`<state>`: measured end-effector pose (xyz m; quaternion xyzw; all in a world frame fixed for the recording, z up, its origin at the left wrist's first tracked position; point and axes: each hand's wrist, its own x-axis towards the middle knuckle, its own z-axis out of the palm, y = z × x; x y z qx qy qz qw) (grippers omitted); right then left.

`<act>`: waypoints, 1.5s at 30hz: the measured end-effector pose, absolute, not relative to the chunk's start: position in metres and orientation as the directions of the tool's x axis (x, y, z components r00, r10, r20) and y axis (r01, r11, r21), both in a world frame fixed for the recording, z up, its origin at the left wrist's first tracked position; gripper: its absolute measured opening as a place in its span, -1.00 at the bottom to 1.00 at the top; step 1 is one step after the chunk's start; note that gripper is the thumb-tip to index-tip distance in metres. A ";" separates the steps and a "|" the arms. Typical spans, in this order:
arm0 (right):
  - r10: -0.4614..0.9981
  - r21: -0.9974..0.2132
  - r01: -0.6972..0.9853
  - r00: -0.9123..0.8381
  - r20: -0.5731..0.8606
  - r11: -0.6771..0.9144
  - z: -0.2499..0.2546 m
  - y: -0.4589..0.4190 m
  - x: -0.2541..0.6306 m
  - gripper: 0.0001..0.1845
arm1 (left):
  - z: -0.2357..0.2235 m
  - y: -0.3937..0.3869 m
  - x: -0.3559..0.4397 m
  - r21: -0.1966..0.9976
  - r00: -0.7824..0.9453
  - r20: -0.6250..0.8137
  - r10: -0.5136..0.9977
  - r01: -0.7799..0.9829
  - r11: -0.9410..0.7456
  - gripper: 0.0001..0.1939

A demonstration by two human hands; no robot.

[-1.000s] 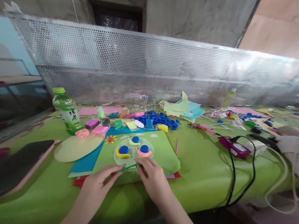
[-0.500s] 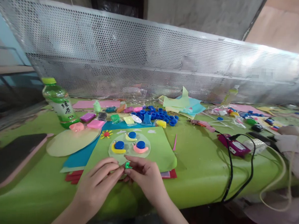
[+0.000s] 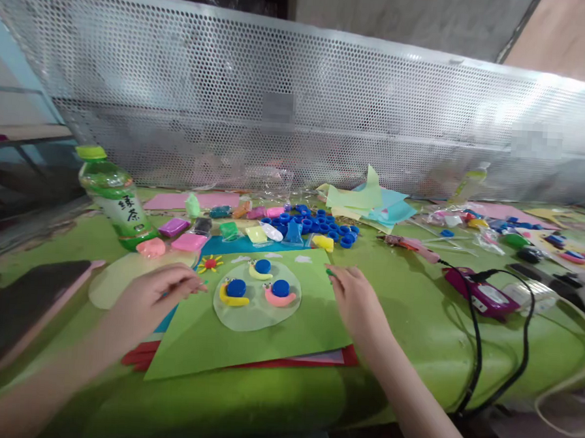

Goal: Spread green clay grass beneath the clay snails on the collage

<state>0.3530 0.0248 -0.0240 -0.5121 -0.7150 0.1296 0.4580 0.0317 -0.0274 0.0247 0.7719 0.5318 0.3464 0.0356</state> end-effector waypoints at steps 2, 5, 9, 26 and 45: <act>0.836 -0.567 0.658 -0.185 0.517 0.496 -0.032 0.041 0.347 -0.75 | 0.030 -0.017 0.041 0.476 0.238 0.387 0.891 0.777 -0.413 -0.65; 0.806 -0.454 0.700 -0.308 0.505 0.551 -0.036 0.057 0.342 -0.75 | 0.036 -0.005 0.053 0.550 0.294 0.277 0.915 0.732 -0.402 -0.69; 0.787 -0.340 0.745 -0.387 0.481 0.574 -0.010 0.057 0.333 -0.74 | 0.036 0.009 0.055 0.688 0.299 0.197 0.934 0.636 -0.349 -0.78; 0.506 -0.337 0.378 -0.685 0.524 0.862 0.013 0.033 0.251 -0.73 | 0.007 0.018 0.058 0.813 0.256 0.179 0.950 0.506 -0.289 -0.78; 0.792 -0.678 0.448 -0.500 0.350 0.582 0.014 0.029 0.253 -0.89 | 0.003 -0.003 0.042 0.449 0.359 0.470 0.806 0.689 -0.569 -0.90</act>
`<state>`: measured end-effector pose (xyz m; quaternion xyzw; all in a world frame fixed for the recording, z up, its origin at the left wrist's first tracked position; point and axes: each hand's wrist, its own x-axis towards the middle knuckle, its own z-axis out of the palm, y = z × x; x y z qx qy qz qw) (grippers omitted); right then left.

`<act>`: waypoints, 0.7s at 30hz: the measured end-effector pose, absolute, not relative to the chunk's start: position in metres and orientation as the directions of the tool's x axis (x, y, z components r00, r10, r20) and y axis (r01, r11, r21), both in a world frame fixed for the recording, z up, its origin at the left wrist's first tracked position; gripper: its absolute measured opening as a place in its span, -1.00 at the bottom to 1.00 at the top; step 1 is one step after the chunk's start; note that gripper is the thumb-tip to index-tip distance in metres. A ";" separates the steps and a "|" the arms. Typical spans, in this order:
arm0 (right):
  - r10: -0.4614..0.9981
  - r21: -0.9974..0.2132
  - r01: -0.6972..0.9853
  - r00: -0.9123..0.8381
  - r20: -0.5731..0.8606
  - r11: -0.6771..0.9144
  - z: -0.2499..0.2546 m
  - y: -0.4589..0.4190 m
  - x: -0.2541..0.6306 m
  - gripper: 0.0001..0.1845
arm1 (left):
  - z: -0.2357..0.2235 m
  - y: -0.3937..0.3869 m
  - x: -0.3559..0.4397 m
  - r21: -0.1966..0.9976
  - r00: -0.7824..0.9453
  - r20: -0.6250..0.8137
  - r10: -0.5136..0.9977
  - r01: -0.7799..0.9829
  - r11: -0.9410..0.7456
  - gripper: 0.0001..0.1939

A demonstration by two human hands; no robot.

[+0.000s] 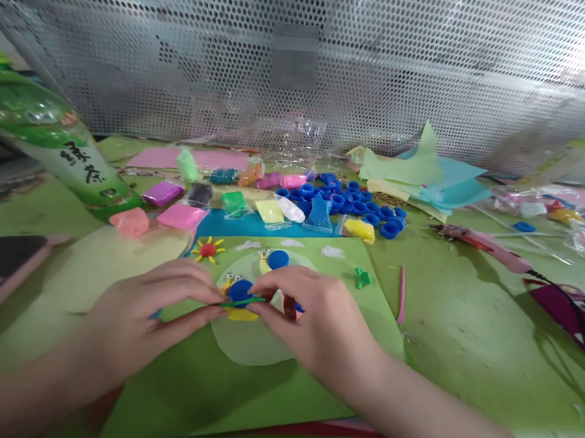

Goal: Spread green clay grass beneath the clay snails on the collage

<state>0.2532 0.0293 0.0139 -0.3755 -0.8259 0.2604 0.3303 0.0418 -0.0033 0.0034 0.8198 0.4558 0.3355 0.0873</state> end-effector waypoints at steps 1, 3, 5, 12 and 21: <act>0.780 -0.655 0.460 -0.521 0.347 0.599 0.013 0.028 0.254 -0.91 | 0.003 -0.005 0.041 0.362 0.412 0.492 0.767 0.704 -0.611 -0.90; 0.738 -0.603 0.463 -0.576 0.352 0.649 0.010 0.025 0.255 -0.95 | 0.001 -0.011 0.040 0.150 0.509 0.520 0.686 0.736 -0.660 -0.90; 0.672 -0.523 0.449 -0.631 0.388 0.724 0.007 0.022 0.256 -0.98 | -0.003 -0.017 0.039 -0.043 0.578 0.526 0.623 0.750 -0.660 -0.89; 0.504 -0.238 0.446 -0.723 0.472 0.863 -0.002 0.014 0.252 -0.74 | -0.024 -0.021 0.039 0.012 0.585 0.423 0.692 0.760 -0.650 -0.91; 0.490 -0.091 0.519 -0.714 0.500 0.850 -0.012 0.015 0.240 -0.65 | -0.029 -0.021 0.034 0.220 0.553 0.309 0.774 0.751 -0.623 -0.87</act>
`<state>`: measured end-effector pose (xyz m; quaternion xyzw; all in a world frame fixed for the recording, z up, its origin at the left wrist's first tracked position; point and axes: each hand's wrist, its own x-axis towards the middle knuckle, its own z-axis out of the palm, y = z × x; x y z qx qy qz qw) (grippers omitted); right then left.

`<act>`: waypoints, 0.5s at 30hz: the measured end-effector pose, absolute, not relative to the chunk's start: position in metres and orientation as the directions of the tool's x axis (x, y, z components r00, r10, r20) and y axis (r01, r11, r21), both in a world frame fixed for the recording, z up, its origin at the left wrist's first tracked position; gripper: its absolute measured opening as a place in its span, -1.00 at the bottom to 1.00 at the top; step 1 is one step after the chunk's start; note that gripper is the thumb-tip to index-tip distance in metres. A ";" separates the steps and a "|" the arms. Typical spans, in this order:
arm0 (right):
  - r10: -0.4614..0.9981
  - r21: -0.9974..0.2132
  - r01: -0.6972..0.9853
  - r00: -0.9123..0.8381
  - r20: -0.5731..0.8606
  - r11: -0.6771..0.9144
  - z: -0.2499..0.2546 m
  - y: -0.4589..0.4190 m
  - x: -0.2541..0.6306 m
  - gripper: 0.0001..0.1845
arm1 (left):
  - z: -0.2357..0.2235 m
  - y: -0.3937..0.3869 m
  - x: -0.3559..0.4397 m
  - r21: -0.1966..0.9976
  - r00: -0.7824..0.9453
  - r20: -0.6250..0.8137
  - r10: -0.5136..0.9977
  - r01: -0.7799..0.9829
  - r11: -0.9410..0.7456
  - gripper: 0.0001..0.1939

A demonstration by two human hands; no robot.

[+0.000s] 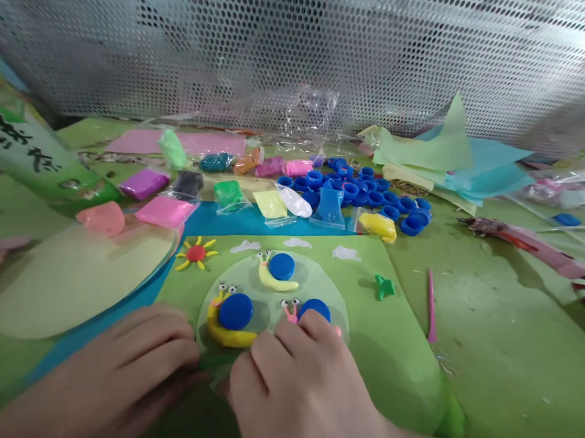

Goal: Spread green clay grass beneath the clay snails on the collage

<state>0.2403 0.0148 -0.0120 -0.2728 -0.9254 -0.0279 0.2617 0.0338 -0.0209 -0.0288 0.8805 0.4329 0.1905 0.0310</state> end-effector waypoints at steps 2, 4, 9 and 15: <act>0.496 -0.098 0.520 -0.716 0.491 0.848 -0.013 0.015 0.238 -0.66 | -0.028 -0.019 0.034 0.226 0.551 0.294 0.781 0.754 -0.617 -0.85; 0.495 -0.096 0.518 -0.722 0.484 0.850 -0.013 0.015 0.235 -0.66 | -0.027 -0.017 0.034 0.233 0.545 0.285 0.789 0.759 -0.608 -0.84; 0.494 -0.061 0.534 -0.724 0.482 0.843 -0.015 0.014 0.231 -0.66 | -0.023 -0.015 0.031 0.242 0.546 0.277 0.791 0.757 -0.607 -0.83; 0.506 -0.075 0.533 -0.738 0.446 0.843 -0.014 0.014 0.228 -0.67 | -0.023 -0.017 0.030 0.253 0.552 0.222 0.804 0.763 -0.594 -0.88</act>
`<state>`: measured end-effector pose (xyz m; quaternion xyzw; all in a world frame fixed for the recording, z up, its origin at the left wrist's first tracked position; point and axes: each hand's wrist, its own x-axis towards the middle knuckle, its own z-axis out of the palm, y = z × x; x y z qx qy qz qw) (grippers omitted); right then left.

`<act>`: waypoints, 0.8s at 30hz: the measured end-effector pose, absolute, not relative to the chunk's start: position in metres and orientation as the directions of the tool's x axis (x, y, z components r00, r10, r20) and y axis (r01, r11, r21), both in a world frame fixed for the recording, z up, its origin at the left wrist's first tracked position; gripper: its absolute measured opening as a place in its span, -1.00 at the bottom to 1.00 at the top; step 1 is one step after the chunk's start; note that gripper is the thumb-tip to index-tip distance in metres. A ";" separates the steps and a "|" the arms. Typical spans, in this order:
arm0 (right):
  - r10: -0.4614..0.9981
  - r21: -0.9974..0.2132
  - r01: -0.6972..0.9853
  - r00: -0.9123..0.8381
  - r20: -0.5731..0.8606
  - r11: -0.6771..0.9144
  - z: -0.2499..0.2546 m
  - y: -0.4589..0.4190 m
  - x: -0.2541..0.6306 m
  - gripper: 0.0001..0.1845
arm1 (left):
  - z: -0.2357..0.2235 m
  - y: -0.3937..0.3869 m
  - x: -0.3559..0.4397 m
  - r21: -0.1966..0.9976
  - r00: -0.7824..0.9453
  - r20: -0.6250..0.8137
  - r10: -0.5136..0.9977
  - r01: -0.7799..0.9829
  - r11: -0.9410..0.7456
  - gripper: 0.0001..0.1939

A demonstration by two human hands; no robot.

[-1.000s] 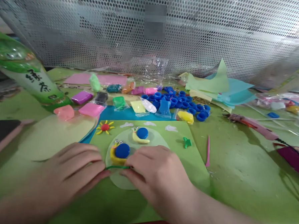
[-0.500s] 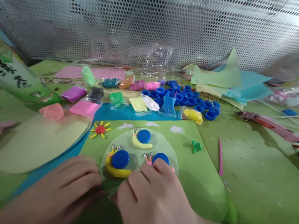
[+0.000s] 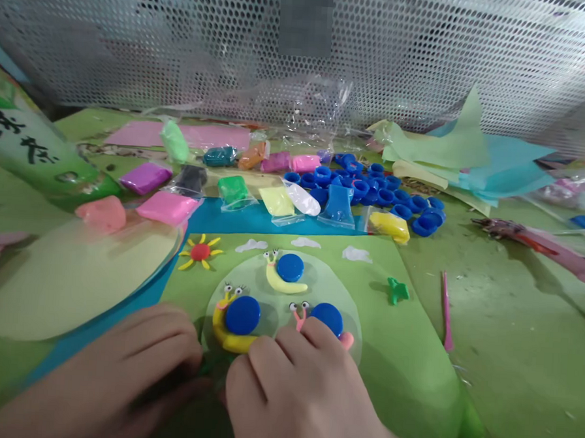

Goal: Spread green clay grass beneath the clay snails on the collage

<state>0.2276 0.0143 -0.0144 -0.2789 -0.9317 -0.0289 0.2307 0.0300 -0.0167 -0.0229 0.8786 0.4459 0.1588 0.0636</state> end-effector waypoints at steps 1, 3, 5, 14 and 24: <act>0.511 -0.081 0.534 -0.739 0.439 0.841 -0.014 0.014 0.228 -0.67 | -0.023 -0.017 0.030 0.263 0.546 0.209 0.812 0.768 -0.584 -0.87; 0.521 -0.097 0.536 -0.737 0.430 0.839 -0.015 0.013 0.230 -0.67 | -0.023 -0.016 0.031 0.282 0.531 0.184 0.827 0.777 -0.562 -0.84; 0.530 -0.110 0.538 -0.737 0.420 0.836 -0.017 0.011 0.233 -0.68 | -0.024 -0.016 0.032 0.312 0.515 0.169 0.840 0.781 -0.542 -0.81; 0.536 -0.108 0.546 -0.732 0.421 0.831 -0.017 0.008 0.238 -0.74 | -0.024 -0.018 0.031 0.440 0.480 0.177 0.859 0.743 -0.505 -0.81; 0.533 -0.076 0.550 -0.752 0.388 0.832 -0.015 0.006 0.242 -0.75 | -0.020 -0.019 0.034 0.456 0.450 0.252 0.857 0.726 -0.515 -0.85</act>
